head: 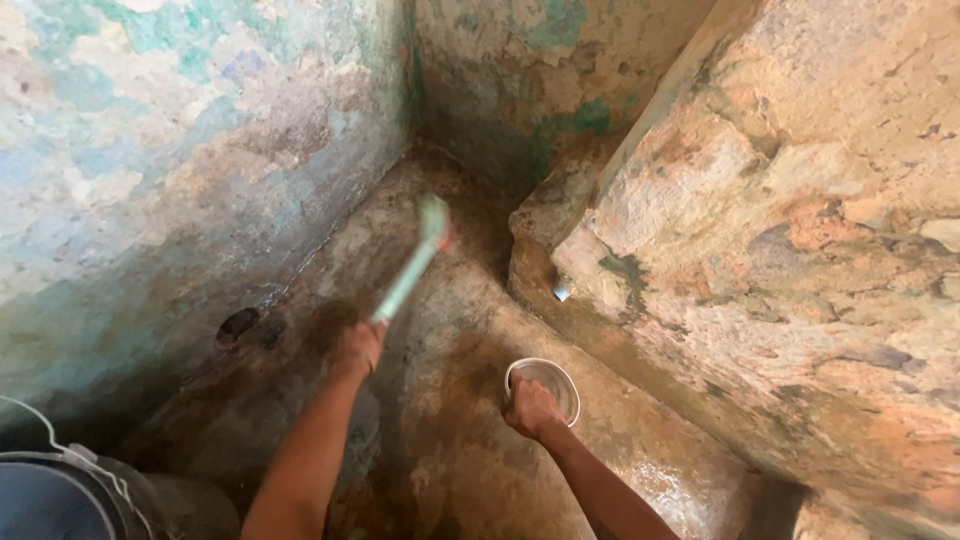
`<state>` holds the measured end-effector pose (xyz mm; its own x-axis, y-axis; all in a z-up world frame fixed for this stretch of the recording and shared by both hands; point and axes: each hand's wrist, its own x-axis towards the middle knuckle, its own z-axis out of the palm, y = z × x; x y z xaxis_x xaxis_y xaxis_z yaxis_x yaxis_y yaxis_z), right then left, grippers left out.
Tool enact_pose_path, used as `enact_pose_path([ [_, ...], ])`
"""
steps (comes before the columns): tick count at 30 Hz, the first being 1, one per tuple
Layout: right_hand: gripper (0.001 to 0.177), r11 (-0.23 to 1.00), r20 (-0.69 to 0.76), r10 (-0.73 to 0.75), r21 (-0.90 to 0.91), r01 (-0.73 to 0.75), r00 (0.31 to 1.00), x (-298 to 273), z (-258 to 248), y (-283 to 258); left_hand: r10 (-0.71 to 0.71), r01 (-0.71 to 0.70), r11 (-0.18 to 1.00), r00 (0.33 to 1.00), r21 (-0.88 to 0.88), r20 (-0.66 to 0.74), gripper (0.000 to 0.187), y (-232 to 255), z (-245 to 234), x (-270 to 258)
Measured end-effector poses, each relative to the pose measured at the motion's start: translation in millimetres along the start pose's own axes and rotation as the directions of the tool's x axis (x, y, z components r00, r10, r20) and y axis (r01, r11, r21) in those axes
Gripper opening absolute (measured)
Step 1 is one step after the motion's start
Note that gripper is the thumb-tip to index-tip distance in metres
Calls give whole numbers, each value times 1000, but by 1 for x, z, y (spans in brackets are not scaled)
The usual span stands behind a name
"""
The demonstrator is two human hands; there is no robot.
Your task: The person cleans the corner of a room using a brush and water, dipping the brush into a small container and scrubbing the floor surface.
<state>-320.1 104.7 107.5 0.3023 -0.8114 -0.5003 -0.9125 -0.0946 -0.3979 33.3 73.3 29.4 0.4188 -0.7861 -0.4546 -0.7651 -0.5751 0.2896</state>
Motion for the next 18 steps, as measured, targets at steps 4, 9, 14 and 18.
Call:
enact_pose_path([
  [4,34,1000,-18,-10,19,10,1000,-2,-2,-2,-93,31,957,975,-287,-204,60,27,17,71],
  [9,29,1000,-22,-17,13,17,1000,-2,-3,0,31,-17,989,995,-147,96,48,104,33,42],
  [14,32,1000,14,-17,26,17,1000,-1,-4,1,420,-468,871,868,153,263,66,95,-15,10],
  [18,31,999,-1,-32,13,32,999,2,-3,2,204,-216,968,974,128,96,53,77,-28,76],
])
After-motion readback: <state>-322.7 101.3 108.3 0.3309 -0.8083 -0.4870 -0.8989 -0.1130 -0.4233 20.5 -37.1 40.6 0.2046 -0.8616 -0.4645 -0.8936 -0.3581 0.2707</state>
